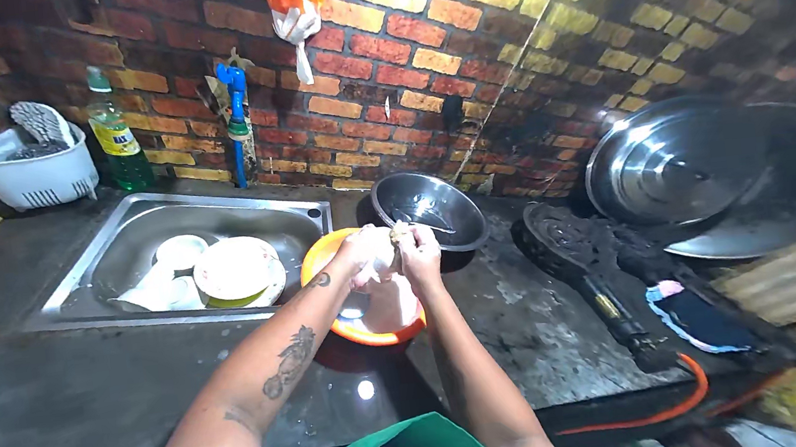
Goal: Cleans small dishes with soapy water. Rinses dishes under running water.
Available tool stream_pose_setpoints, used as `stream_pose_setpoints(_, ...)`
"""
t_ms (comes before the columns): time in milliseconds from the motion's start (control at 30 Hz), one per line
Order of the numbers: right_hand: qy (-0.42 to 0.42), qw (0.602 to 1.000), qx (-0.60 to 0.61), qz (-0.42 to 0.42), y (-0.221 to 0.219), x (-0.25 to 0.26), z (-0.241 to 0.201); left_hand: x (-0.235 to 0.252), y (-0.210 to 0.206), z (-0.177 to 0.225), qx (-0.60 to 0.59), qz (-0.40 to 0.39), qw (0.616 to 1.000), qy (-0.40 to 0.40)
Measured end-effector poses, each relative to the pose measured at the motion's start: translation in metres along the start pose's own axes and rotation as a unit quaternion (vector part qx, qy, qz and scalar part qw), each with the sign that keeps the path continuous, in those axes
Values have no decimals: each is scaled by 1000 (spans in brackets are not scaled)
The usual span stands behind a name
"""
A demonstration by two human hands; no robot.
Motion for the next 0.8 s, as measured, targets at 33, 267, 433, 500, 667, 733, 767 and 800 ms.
stream_pose_setpoints(33, 47, 999, -25, -12, -3, -1, -6, -4, -2, 3, -14, 11, 1000, 13)
stream_pose_setpoints(267, 118, 983, -130, -51, 2, 12, -41, -4, -9, 16, -14, -18, 1000, -15)
stream_pose_setpoints(433, 319, 914, -249, 14, -22, -12, -38, 13, -12, 16, -156, 22, 987, -42)
stream_pose_setpoints(500, 366, 914, -153, 80, -24, -24, -24, 12, -11, 15, -224, 40, 973, -48)
stream_pose_setpoints(667, 80, 969, 114, 204, -8, -16, 4, 0, -1, -3, -208, 64, 976, 11)
stream_pose_setpoints(733, -53, 970, 169, 166, -4, -3, 14, -11, 3, -6, -174, 58, 983, 21)
stream_pose_setpoints(767, -72, 972, 179, 130, -5, 3, 18, -13, 6, -6, -157, 63, 985, 25)
stream_pose_setpoints(800, -86, 976, 181, 84, -7, 9, 18, -14, 11, -5, -136, 75, 987, 30)
Point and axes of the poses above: each hand's wrist, its own x-axis towards the middle knuckle, its own y-axis out of the back of the hand, z = x × y, the point moved 5 cm from there along x, towards the middle knuckle, and after that the axes turned 1 degree about -z, right-handed, at the moved point
